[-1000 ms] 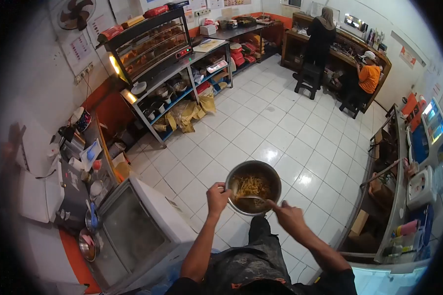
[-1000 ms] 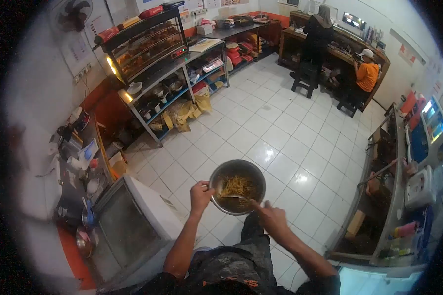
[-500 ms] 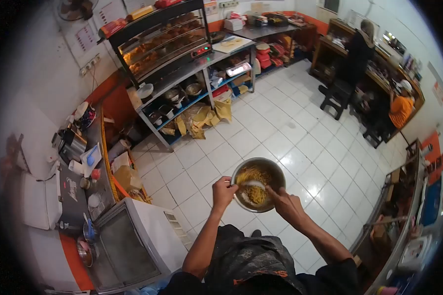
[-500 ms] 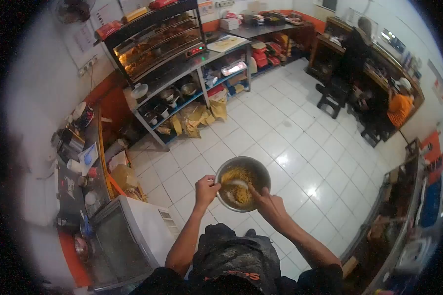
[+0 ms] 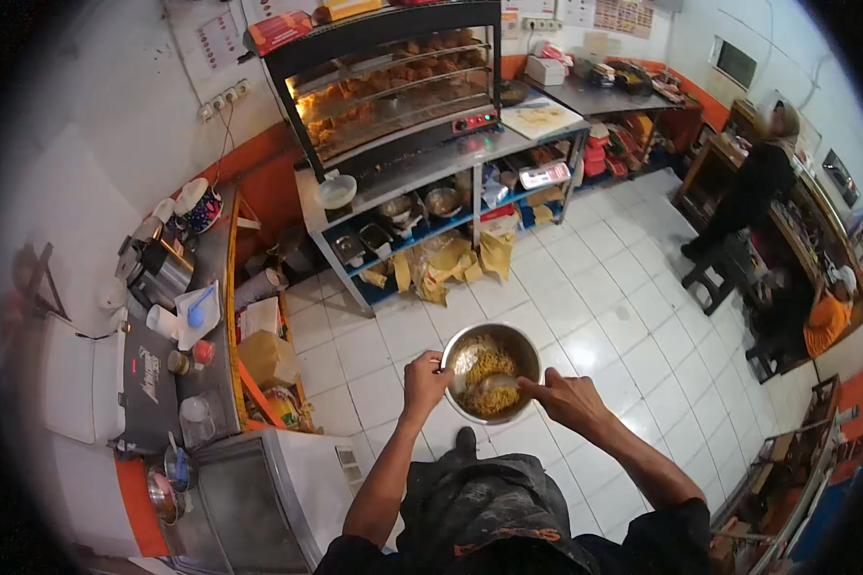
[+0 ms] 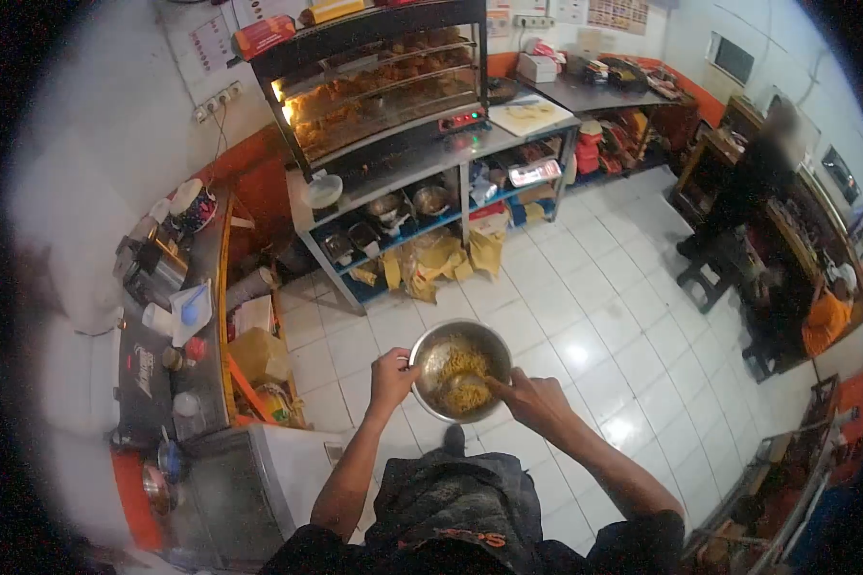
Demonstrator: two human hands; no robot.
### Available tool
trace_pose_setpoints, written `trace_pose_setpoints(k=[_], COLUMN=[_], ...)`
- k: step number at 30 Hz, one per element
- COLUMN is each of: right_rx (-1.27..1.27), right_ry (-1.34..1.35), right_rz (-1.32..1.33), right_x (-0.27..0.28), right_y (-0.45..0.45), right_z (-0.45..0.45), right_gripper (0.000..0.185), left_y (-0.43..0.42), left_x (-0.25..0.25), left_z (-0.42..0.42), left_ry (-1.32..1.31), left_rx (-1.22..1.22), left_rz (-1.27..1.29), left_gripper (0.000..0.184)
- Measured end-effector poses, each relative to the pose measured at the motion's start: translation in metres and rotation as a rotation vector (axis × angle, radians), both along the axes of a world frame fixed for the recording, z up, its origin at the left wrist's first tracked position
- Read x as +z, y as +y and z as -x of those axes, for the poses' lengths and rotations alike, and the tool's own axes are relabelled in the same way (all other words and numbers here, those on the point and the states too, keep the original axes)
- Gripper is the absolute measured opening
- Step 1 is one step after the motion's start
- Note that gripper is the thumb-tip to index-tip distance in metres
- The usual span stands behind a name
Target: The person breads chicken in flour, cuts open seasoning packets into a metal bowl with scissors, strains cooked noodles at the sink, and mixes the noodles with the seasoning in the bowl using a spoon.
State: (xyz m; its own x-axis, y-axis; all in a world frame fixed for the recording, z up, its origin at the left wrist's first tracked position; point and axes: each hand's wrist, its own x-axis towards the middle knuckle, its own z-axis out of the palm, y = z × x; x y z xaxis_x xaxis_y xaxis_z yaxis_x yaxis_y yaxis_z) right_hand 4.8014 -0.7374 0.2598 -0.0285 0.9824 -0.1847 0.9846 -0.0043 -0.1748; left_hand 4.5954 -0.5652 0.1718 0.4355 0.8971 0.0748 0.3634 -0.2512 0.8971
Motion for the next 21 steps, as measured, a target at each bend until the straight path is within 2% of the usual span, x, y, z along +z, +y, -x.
trace_pose_setpoints(k=[1,4,6,8,9,11,14,15,16,18,21], right_rx=[0.017,-0.063,-0.14,-0.24,-0.241,-0.196,-0.317,-0.267,-0.256,-0.123,-0.13], right_ry=[0.059,-0.053,-0.089,-0.033,-0.035,0.142,0.159,0.199,0.204,0.118,0.014], right_rz=[-0.252,-0.318,-0.294,-0.032,-0.041,-0.067,-0.215,-0.194,-0.185,-0.03,-0.1], right_x=[-0.008,-0.008,-0.01,-0.036,-0.043,-0.045,-0.052,-0.055,-0.054,-0.013,0.01], right_y=[0.018,0.076,0.095,0.102,0.106,0.126,0.167,0.177,0.182,0.186,0.205], right_z=[-0.008,-0.025,-0.039,-0.062,-0.076,-0.102,-0.124,-0.131,-0.139,-0.143,-0.179], right_gripper=[0.042,0.039,0.037,0.035,0.035,0.034,0.033,0.034,0.034,0.036,0.035], left_y=[0.008,0.036,0.066,0.089,0.097,0.117,0.143,0.15,0.163,0.185,0.218], left_x=[0.005,0.008,0.004,-0.003,-0.002,-0.007,-0.021,-0.01,-0.007,-0.005,-0.009], left_z=[-0.007,-0.025,-0.034,-0.046,-0.056,-0.076,-0.11,-0.122,-0.134,-0.153,-0.185], left_ry=[0.022,0.057,0.021,0.006,0.025,0.013,-0.025,-0.022,-0.017,-0.162,-0.271], left_rx=[0.006,-0.017,0.051,0.076,0.102,0.132,0.098,0.107,0.12,0.167,0.187], left_rz=[0.006,-0.042,-0.003,-0.007,-0.024,-0.035,-0.032,-0.007,0.0,-0.047,0.096], left_gripper=[0.021,0.021,0.022,0.022,0.022,0.021,0.02,0.02,0.02,0.019,0.019])
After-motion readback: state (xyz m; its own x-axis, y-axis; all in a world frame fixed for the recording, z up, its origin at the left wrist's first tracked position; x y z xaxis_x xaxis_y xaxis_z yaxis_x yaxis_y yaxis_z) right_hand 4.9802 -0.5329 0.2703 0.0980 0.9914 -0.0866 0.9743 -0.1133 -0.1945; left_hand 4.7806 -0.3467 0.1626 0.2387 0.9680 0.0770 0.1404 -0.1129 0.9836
